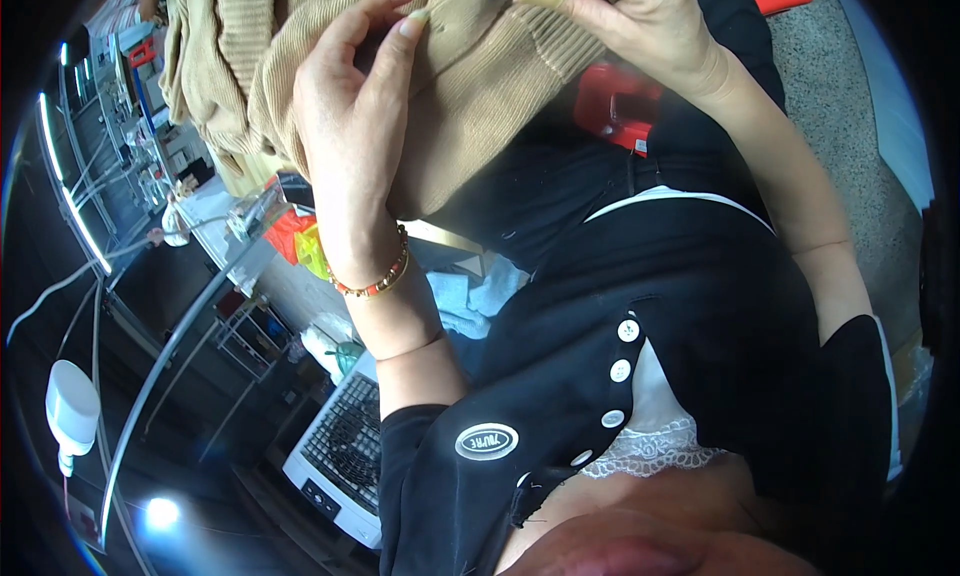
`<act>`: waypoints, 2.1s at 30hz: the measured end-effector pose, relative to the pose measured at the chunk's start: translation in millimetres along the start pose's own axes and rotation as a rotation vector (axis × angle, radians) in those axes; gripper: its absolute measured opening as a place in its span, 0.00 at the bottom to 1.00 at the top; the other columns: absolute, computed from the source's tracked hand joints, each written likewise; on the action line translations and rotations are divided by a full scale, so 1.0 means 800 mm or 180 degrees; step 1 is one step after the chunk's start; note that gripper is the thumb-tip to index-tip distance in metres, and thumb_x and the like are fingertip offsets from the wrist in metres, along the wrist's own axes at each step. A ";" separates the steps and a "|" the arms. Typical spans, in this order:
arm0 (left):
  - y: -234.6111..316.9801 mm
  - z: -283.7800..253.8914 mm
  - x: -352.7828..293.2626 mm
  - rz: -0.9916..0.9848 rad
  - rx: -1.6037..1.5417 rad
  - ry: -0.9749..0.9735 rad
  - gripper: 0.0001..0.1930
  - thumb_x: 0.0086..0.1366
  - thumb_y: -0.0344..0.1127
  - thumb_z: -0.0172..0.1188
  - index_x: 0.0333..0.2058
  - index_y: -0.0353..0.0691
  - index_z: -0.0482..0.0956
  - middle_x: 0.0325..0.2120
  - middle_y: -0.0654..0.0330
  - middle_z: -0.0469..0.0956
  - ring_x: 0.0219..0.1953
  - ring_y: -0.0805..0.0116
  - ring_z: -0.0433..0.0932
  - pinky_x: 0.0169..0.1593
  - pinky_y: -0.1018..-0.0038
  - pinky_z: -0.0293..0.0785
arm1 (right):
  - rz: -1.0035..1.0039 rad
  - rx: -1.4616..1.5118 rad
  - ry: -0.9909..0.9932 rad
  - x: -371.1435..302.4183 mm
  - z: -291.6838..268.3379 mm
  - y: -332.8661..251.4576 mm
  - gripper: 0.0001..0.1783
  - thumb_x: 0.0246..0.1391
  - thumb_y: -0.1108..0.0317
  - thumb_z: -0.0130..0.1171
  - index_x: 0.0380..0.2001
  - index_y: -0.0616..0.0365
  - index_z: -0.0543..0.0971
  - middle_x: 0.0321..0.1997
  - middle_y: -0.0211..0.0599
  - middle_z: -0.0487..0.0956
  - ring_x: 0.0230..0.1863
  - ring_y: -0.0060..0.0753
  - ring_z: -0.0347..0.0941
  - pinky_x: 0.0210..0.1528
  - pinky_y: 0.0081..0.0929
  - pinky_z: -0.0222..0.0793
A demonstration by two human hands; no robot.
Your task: Trim loose threads and inspect finished sweaters in a textile manufacturing facility.
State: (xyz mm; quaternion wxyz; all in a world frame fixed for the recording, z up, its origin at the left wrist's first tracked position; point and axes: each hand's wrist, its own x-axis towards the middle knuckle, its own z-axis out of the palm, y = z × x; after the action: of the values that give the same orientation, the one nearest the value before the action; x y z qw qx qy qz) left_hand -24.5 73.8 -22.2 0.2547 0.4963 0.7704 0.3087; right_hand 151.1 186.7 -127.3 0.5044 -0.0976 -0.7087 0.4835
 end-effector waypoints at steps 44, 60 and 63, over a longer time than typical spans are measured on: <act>0.059 0.031 0.021 0.1033 0.1625 -0.0994 0.12 0.64 0.37 0.62 0.41 0.36 0.81 0.40 0.53 0.77 0.46 0.56 0.77 0.51 0.71 0.72 | 0.1639 0.0587 0.0437 -0.077 -0.049 0.073 0.18 0.64 0.75 0.55 0.57 0.67 0.74 0.54 0.39 0.79 0.56 0.26 0.75 0.60 0.21 0.68; -0.123 0.017 -0.145 -0.1397 -0.3065 0.2000 0.17 0.73 0.44 0.52 0.50 0.36 0.73 0.44 0.61 0.79 0.44 0.77 0.76 0.50 0.79 0.71 | 0.1977 0.1331 -0.1109 0.012 -0.002 -0.024 0.39 0.50 0.76 0.69 0.65 0.64 0.66 0.32 0.18 0.68 0.29 0.08 0.57 0.32 0.10 0.53; -0.081 0.002 -0.135 -0.0370 -0.3325 0.2695 0.13 0.69 0.34 0.59 0.48 0.34 0.73 0.40 0.62 0.78 0.41 0.80 0.76 0.45 0.81 0.73 | 0.1853 0.1275 -0.1388 0.028 0.006 -0.059 0.48 0.44 0.76 0.73 0.68 0.64 0.62 0.25 0.16 0.62 0.25 0.08 0.55 0.29 0.09 0.51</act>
State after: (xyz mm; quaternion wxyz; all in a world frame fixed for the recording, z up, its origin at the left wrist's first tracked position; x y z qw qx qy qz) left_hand -22.2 -46.0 -61.1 0.1536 0.1019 0.5788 0.7944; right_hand 153.4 173.6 -76.5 0.1938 -0.0891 -0.6337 0.7436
